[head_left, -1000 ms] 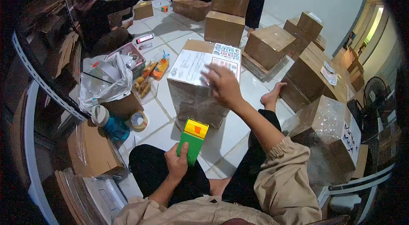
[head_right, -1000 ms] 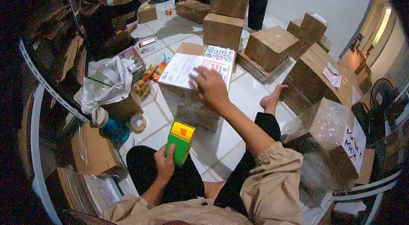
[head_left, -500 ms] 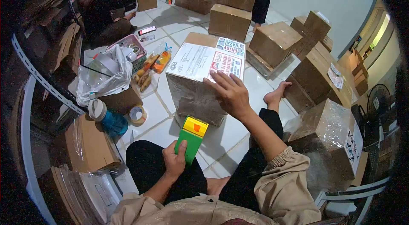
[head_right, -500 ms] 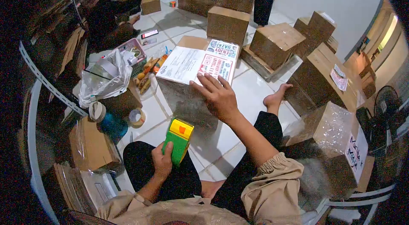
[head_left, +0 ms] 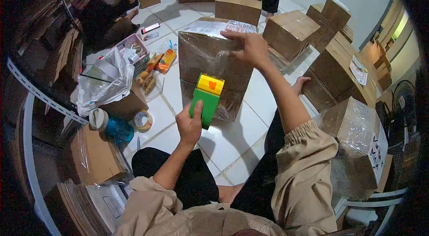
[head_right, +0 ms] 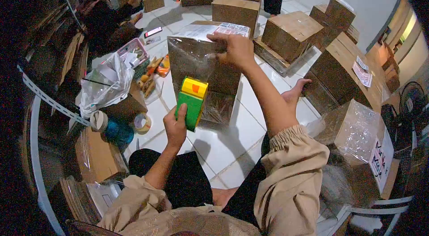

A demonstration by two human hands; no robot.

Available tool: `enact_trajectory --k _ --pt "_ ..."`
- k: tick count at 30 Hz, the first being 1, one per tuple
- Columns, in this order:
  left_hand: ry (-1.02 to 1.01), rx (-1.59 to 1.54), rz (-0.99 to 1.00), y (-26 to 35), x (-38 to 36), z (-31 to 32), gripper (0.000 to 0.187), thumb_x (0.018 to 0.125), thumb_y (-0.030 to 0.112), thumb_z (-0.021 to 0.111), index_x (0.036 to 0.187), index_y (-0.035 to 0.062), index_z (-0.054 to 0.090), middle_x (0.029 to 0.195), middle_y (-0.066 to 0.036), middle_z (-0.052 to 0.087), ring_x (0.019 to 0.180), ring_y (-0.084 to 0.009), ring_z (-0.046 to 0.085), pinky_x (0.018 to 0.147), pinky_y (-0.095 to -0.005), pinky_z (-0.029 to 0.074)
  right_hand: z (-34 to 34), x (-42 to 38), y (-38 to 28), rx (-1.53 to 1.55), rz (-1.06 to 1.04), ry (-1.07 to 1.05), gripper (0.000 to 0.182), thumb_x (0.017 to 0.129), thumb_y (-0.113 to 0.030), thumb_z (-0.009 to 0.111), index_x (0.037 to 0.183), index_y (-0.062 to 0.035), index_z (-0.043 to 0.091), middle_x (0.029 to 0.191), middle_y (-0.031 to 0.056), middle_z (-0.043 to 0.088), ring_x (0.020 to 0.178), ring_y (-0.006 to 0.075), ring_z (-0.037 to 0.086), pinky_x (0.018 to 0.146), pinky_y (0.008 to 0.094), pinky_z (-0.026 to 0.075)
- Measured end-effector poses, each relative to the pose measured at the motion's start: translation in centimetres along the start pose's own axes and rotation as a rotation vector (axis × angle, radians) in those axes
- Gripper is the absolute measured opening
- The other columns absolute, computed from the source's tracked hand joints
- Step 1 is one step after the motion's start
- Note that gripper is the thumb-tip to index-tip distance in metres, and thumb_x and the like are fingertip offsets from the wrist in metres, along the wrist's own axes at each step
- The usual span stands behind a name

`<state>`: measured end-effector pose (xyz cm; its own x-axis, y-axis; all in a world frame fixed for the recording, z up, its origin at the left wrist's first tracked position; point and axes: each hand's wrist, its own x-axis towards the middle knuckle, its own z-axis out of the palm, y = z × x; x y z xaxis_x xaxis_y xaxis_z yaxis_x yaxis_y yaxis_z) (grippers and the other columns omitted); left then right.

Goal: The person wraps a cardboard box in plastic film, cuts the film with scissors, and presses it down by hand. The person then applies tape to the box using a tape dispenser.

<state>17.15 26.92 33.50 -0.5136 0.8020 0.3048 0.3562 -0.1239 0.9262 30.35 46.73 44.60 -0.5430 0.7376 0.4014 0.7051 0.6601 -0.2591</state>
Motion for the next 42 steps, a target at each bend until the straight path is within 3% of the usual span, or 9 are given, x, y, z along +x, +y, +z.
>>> enact_trajectory --k 4,5,8,15,19,25,37,40,42 --pt "0.029 0.053 0.012 -1.0 2.3 1.8 0.046 0.090 0.040 0.048 0.082 -0.0038 0.060 0.061 -0.010 0.055 0.058 -0.0130 0.048 0.056 -0.0315 0.041 1.1 2.5 2.8 0.011 -0.120 0.095 0.052 0.061 -0.045 0.074 0.110 -0.0374 0.060 0.105 0.0028 0.064 0.088 0.0263 0.063 0.074 0.0378 0.050" --pt "0.028 0.062 0.004 -1.3 2.7 2.2 0.046 0.090 0.040 0.048 0.082 -0.0038 0.060 0.061 -0.010 0.055 0.058 -0.0130 0.048 0.056 -0.0315 0.041 1.3 3.4 3.3 0.159 -0.040 0.075 0.046 0.063 -0.051 0.071 0.106 -0.0375 0.063 0.098 0.0039 0.066 0.086 0.0261 0.063 0.073 0.0380 0.050" --pt "0.101 0.133 0.082 -2.2 3.1 3.7 0.047 0.088 0.041 0.048 0.076 -0.0023 0.061 0.060 -0.019 0.057 0.053 -0.0286 0.057 0.053 -0.0381 0.043 1.6 5.2 4.3 0.104 0.008 0.031 0.043 0.064 -0.055 0.069 0.104 -0.0378 0.064 0.092 0.0046 0.067 0.083 0.0264 0.064 0.072 0.0386 0.050" --pt "0.104 0.266 -0.043 -6.4 0.7 4.4 0.045 0.089 0.040 0.047 0.077 0.0001 0.062 0.064 -0.022 0.058 0.059 -0.0366 0.058 0.055 -0.0414 0.043 2.5 8.4 7.1 0.075 -0.023 0.018 0.046 0.067 -0.056 0.067 0.109 -0.0389 0.061 0.095 0.0052 0.066 0.089 0.0281 0.063 0.075 0.0400 0.050" --pt "0.120 0.343 -0.053 -10.4 -3.0 4.1 0.044 0.089 0.041 0.046 0.074 0.0015 0.061 0.063 -0.020 0.058 0.059 -0.0371 0.058 0.054 -0.0425 0.044 2.6 9.2 8.0 0.020 -0.063 0.037 0.047 0.068 -0.057 0.066 0.111 -0.0387 0.059 0.097 0.0056 0.066 0.090 0.0298 0.062 0.077 0.0402 0.050" --pt "0.089 0.389 -0.101 -14.9 -5.1 4.0 0.046 0.090 0.041 0.044 0.070 0.0018 0.059 0.061 -0.020 0.057 0.057 -0.0372 0.057 0.054 -0.0429 0.044 2.8 11.0 9.7 0.153 -0.131 -0.015 0.045 0.070 -0.055 0.066 0.111 -0.0362 0.060 0.097 0.0057 0.066 0.087 0.0252 0.063 0.076 0.0369 0.049" --pt "-0.002 0.495 -0.350 -17.1 -5.3 4.6 0.057 0.086 0.052 0.041 0.076 0.0012 0.064 0.069 -0.022 0.060 0.068 -0.0397 0.059 0.062 -0.0460 0.045 3.8 12.5 11.7 0.046 -0.038 -0.016 0.042 0.075 -0.053 0.060 0.114 -0.0359 0.058 0.110 0.0099 0.061 0.101 0.0302 0.057 0.085 0.0402 0.046" --pt "-0.018 0.508 -0.362 -15.9 -4.2 4.9 0.059 0.086 0.052 0.041 0.075 -0.0007 0.064 0.071 -0.024 0.060 0.070 -0.0406 0.059 0.063 -0.0477 0.044 5.1 13.9 14.0 0.152 -0.151 -0.067 0.043 0.078 -0.051 0.058 0.116 -0.0312 0.058 0.110 0.0098 0.061 0.103 0.0304 0.056 0.087 0.0407 0.044" --pt "-0.044 0.543 -0.383 -15.4 -3.3 4.8 0.060 0.086 0.052 0.041 0.074 -0.0019 0.064 0.072 -0.025 0.060 0.071 -0.0413 0.059 0.065 -0.0483 0.045 5.9 14.4 15.3 0.291 -0.404 0.087 0.047 0.079 -0.054 0.054 0.119 -0.0277 0.055 0.109 0.0101 0.061 0.105 0.0304 0.055 0.088 0.0406 0.043"
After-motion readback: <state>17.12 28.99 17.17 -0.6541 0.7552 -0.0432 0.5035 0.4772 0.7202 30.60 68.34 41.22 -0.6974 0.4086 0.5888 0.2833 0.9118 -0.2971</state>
